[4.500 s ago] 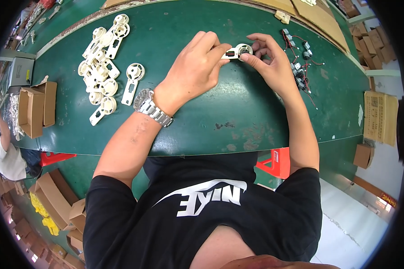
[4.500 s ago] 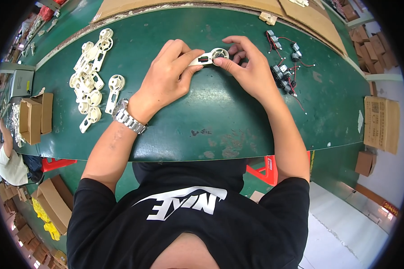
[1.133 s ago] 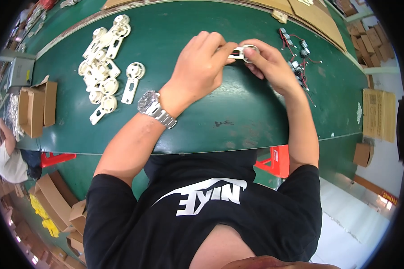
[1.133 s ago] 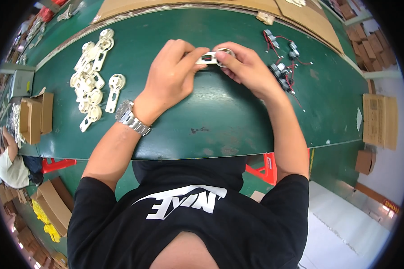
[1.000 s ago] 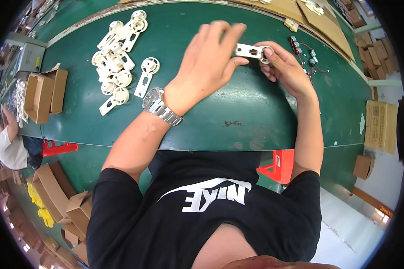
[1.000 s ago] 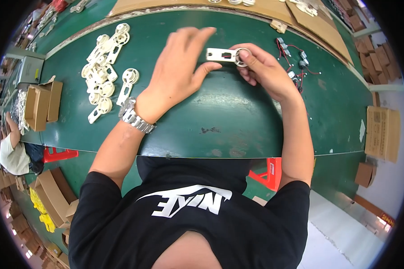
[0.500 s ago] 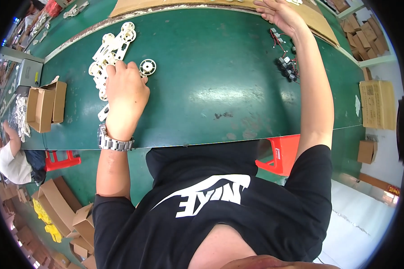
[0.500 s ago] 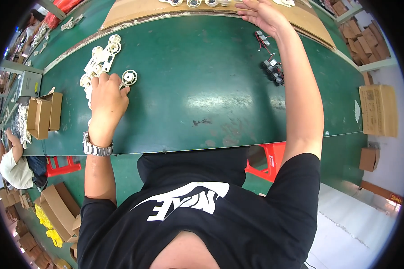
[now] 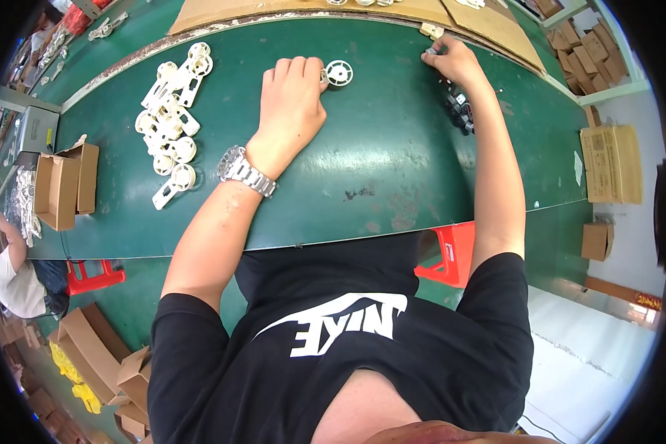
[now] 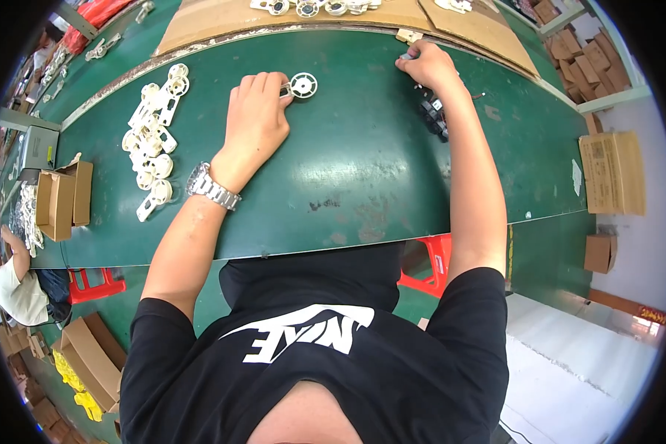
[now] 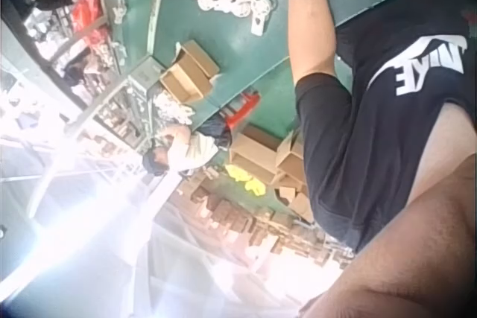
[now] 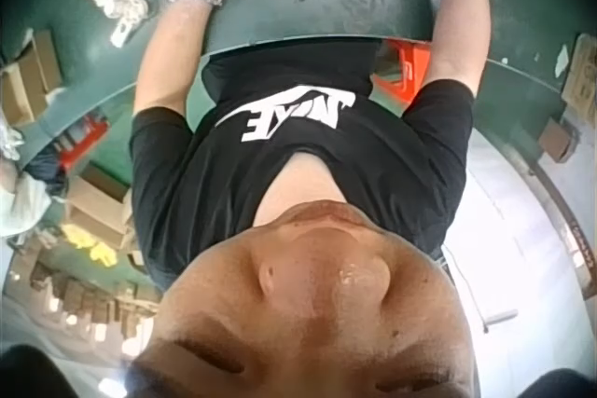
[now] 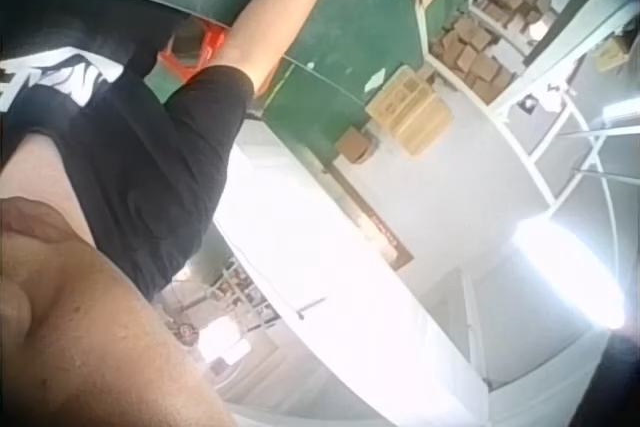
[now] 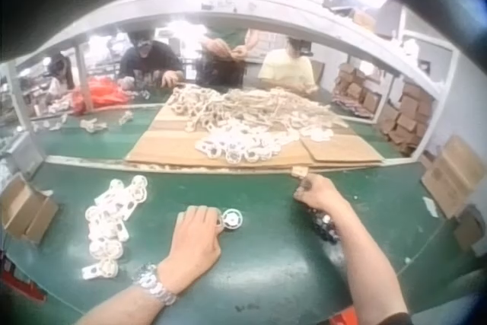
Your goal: Assembling small electronic components and plastic housings on a production line.
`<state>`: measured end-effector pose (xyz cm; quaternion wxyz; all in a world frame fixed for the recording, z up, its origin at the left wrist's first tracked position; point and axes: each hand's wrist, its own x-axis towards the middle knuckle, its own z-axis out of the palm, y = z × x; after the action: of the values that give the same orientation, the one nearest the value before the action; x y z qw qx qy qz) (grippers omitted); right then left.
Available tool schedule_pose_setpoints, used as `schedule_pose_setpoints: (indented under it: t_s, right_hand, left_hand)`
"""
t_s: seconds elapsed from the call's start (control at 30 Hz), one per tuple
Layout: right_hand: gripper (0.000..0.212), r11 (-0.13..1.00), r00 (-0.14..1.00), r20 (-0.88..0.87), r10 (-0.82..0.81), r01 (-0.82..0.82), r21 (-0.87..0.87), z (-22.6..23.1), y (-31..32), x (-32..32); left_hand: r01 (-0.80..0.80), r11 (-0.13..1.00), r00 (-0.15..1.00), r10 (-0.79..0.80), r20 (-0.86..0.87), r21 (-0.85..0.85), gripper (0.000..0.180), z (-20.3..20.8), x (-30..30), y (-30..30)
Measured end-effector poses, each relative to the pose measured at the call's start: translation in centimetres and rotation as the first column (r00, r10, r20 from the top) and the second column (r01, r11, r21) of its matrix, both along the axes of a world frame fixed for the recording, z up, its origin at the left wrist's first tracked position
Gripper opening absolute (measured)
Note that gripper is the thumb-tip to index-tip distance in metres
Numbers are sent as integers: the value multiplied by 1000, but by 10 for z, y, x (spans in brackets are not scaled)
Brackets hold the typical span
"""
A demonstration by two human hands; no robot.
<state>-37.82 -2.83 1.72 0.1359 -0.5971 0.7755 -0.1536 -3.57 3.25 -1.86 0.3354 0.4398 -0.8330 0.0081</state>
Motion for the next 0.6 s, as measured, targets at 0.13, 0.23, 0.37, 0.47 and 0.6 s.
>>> schedule_pose_setpoints:
  t_s: [0.13,0.23,0.37,0.47,0.6]
  right_hand:
    - [37,988,994,98,39,-23,-155,-9,17,10]
    - [41,977,993,99,58,-36,-212,-8,28,7]
    - [28,970,917,373,141,-53,-236,-7,30,-7]
    - [28,983,831,536,147,-65,-169,27,49,25]
    - [29,976,737,641,216,-148,-159,49,64,43]
  left_hand:
    - [39,999,999,-38,-28,27,24,-2,2,-1]
    - [57,995,996,-51,-74,78,24,2,3,0]
    - [99,987,990,-85,-110,123,24,6,1,1]
    - [107,986,986,-88,-144,131,25,5,5,2]
    - [152,984,977,-134,-168,97,27,4,3,-1]
